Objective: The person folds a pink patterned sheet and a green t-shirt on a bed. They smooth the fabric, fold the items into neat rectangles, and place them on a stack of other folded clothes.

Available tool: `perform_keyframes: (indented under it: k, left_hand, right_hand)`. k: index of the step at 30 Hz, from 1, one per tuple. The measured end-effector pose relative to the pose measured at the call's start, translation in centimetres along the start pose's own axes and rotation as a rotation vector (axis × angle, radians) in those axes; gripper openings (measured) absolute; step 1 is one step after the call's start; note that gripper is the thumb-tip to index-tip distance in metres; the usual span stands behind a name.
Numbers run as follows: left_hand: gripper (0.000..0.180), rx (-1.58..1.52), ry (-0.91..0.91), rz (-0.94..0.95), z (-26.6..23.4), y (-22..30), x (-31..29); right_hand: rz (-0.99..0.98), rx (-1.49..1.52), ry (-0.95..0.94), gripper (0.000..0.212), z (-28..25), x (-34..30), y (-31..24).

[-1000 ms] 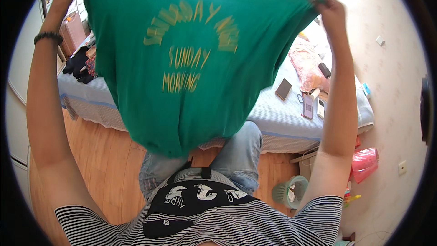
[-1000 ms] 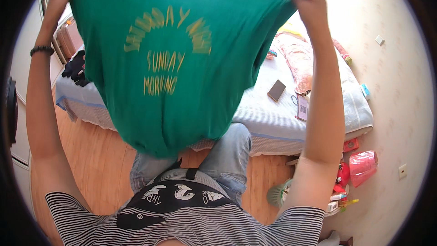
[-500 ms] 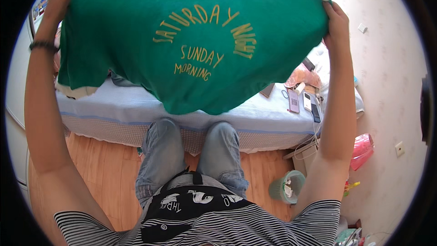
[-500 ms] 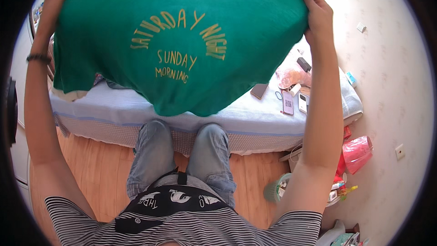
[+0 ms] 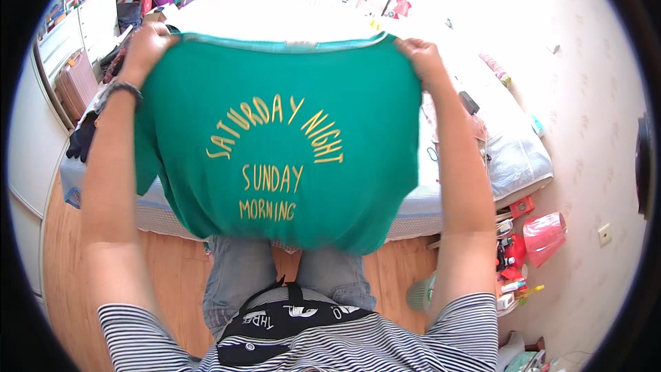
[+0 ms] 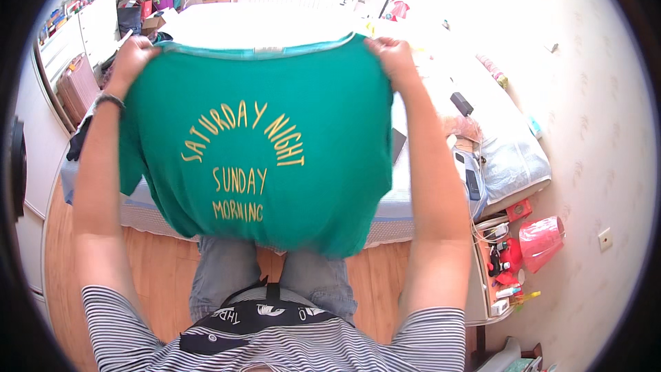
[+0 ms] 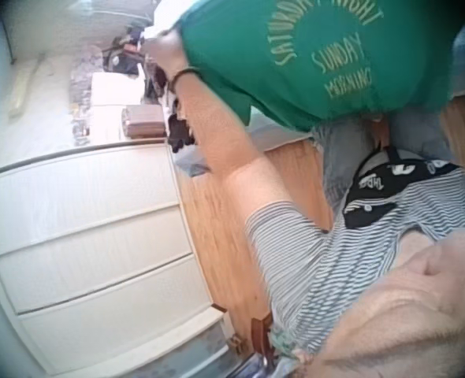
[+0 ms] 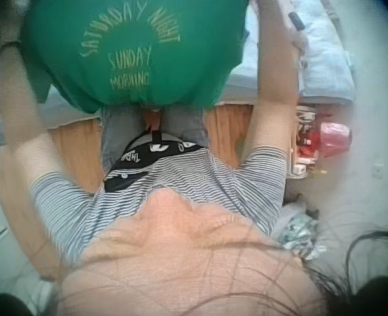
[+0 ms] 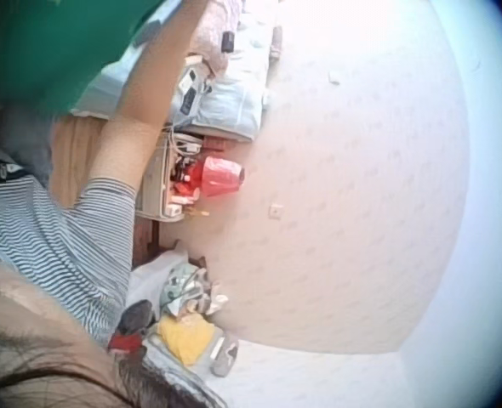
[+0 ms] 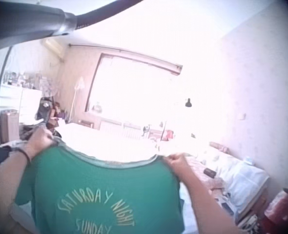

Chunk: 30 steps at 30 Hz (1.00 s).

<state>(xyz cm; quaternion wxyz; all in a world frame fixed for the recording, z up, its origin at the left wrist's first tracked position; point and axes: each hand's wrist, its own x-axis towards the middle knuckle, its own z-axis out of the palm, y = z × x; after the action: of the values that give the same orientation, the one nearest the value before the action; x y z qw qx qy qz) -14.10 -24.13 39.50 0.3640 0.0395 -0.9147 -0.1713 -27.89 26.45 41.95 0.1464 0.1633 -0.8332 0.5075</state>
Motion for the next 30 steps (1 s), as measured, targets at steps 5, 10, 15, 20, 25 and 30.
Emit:
perform_keyframes:
  k: [5, 10, 15, 20, 25, 30]
  left_hand:
    - [0.021, 0.255, -0.139, -0.144, 12.1, -3.0, -7.5]
    - [0.057, -0.535, -0.362, 0.158, 20.3, 9.4, -15.6]
    - [0.017, -0.882, -0.588, -0.415, 21.5, 13.0, -20.8]
    - [0.009, -1.299, -0.328, -0.628, 22.8, 10.2, -24.0]
    - [0.004, -1.537, -0.259, -0.724, 21.9, 11.3, -24.3]
    - [0.008, -1.573, -0.267, -0.669, 20.5, 12.8, -23.9]
  right_hand:
    - [0.205, 0.391, -0.204, 0.031, 11.5, -2.6, 9.0]
    - [0.227, 0.366, -0.488, 0.022, 18.2, -10.2, 10.9]
    - [0.143, 0.525, -0.531, 0.016, 19.2, -15.1, 11.2]
    - [0.094, 0.114, -0.276, 0.01, 15.8, -19.1, 18.1]
    - [-0.232, 0.049, -0.391, 0.01, 18.4, -22.9, 17.1]
    - [-0.216, -0.508, -0.293, 0.03, 18.5, -23.7, 16.6]
